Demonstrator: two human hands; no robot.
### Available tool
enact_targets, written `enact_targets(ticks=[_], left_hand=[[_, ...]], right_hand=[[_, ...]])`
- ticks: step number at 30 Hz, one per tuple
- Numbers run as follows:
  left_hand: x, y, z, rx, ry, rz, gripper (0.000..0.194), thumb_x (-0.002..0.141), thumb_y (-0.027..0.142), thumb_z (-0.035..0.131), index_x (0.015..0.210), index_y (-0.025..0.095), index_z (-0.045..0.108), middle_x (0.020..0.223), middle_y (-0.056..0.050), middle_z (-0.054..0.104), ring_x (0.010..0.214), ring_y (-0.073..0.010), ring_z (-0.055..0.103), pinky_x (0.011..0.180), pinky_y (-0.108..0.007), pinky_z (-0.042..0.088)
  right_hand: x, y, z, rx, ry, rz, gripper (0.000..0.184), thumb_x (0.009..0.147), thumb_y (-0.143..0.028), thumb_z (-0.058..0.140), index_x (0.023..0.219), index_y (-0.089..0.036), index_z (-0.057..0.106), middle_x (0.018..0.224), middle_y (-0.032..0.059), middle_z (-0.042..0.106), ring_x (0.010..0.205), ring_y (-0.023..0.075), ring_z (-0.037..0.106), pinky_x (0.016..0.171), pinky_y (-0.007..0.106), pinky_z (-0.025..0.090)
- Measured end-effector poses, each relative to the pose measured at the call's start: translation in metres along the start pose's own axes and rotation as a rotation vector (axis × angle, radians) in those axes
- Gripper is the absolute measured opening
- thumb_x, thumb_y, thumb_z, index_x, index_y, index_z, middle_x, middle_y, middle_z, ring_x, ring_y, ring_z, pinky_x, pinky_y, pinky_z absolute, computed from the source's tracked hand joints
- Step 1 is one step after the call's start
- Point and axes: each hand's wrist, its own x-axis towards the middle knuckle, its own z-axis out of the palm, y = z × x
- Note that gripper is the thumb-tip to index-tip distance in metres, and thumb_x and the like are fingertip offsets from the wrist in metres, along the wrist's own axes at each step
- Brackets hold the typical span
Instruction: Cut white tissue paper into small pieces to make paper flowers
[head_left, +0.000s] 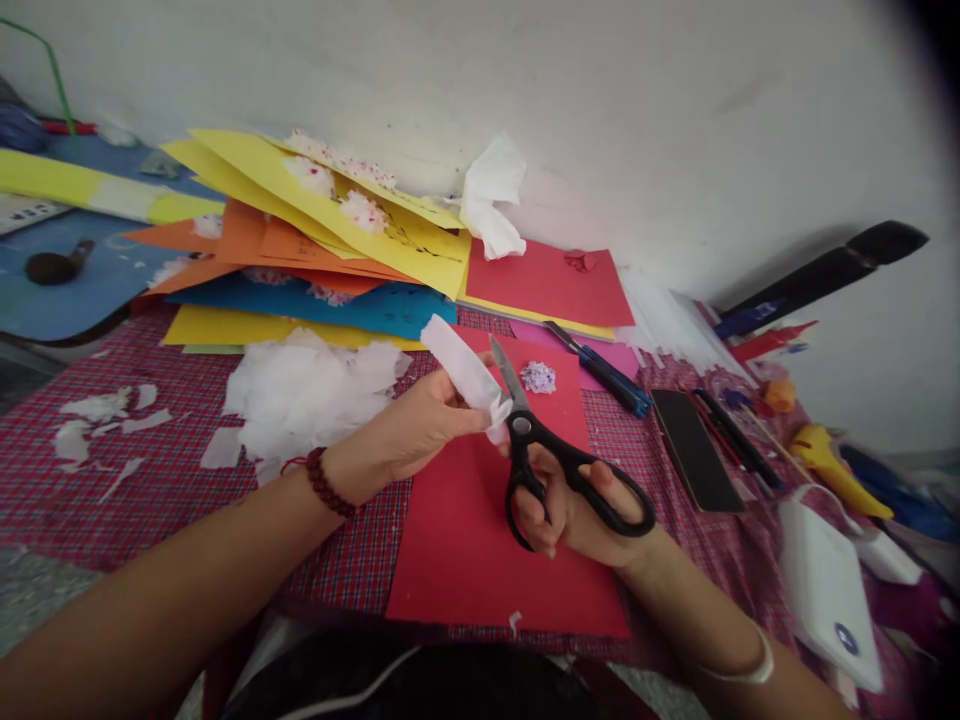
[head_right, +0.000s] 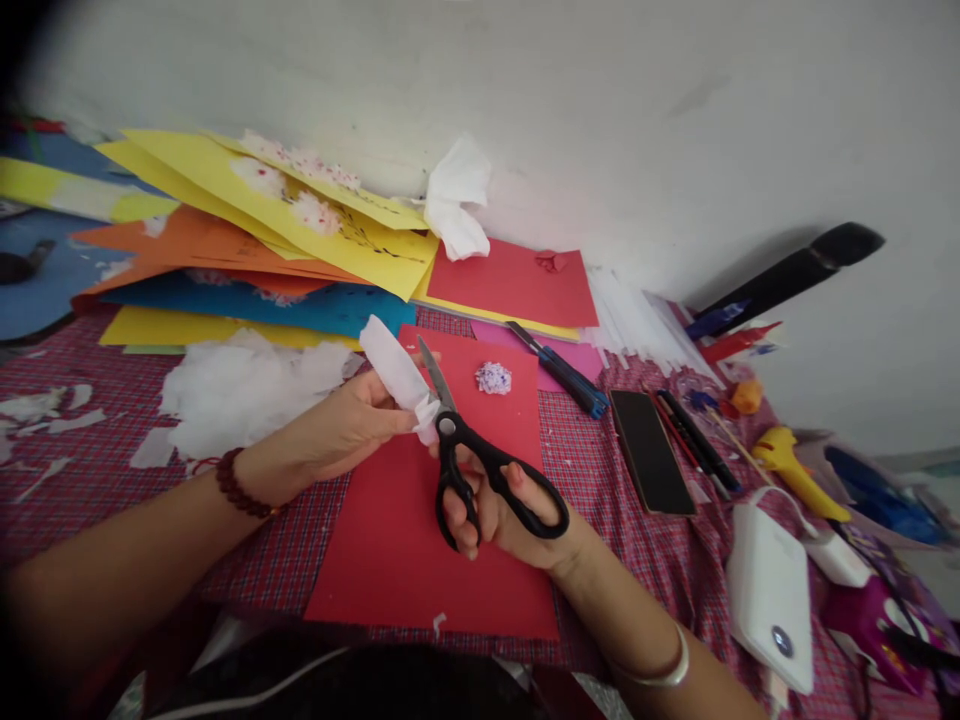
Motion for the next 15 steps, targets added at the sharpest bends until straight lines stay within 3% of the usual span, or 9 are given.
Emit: enact_targets(ticks=[3, 7, 11, 15], left_hand=[[-0.0011, 0.0029, 0.0012, -0.009, -0.040, -0.009, 0.023, 0.064, 0.007, 0.077, 0.083, 0.019, 0.069, 0.084, -0.001, 0.070, 0.078, -0.0145, 0.062, 0.079, -0.029, 0.049], [0.0004, 0.0054, -0.0031, -0.106, -0.003, -0.034, 0.019, 0.066, 0.020, 0.082, 0.079, 0.018, 0.068, 0.083, -0.003, 0.070, 0.081, -0.0165, 0.064, 0.078, -0.031, 0.051], [0.0035, 0.0043, -0.0079, -0.160, -0.011, -0.012, 0.028, 0.075, 0.043, 0.081, 0.082, 0.019, 0.068, 0.086, -0.006, 0.071, 0.080, -0.0186, 0.065, 0.076, -0.033, 0.052], [0.0053, 0.0032, -0.0081, -0.139, 0.057, 0.005, 0.028, 0.078, 0.044, 0.079, 0.081, 0.018, 0.069, 0.085, -0.006, 0.071, 0.077, -0.0178, 0.064, 0.073, -0.032, 0.052]], right_hand=[[0.0003, -0.0008, 0.0007, 0.010, -0.005, -0.024, 0.061, 0.086, -0.067, 0.064, 0.126, -0.022, 0.054, 0.084, 0.0013, 0.060, 0.063, 0.0118, 0.053, 0.058, 0.025, 0.046], [0.0003, 0.0003, -0.0002, 0.019, -0.050, -0.086, 0.047, 0.090, -0.065, 0.060, 0.110, -0.022, 0.058, 0.084, 0.0020, 0.061, 0.063, 0.0117, 0.054, 0.059, 0.024, 0.045], [-0.0013, 0.0019, -0.0018, 0.033, -0.069, -0.080, 0.044, 0.092, -0.063, 0.059, 0.108, -0.022, 0.057, 0.085, 0.0030, 0.062, 0.064, 0.0124, 0.056, 0.059, 0.024, 0.046], [-0.0027, 0.0013, -0.0021, 0.070, -0.087, -0.075, 0.045, 0.093, -0.062, 0.058, 0.113, -0.022, 0.057, 0.087, 0.0037, 0.063, 0.066, 0.0123, 0.057, 0.060, 0.024, 0.046]])
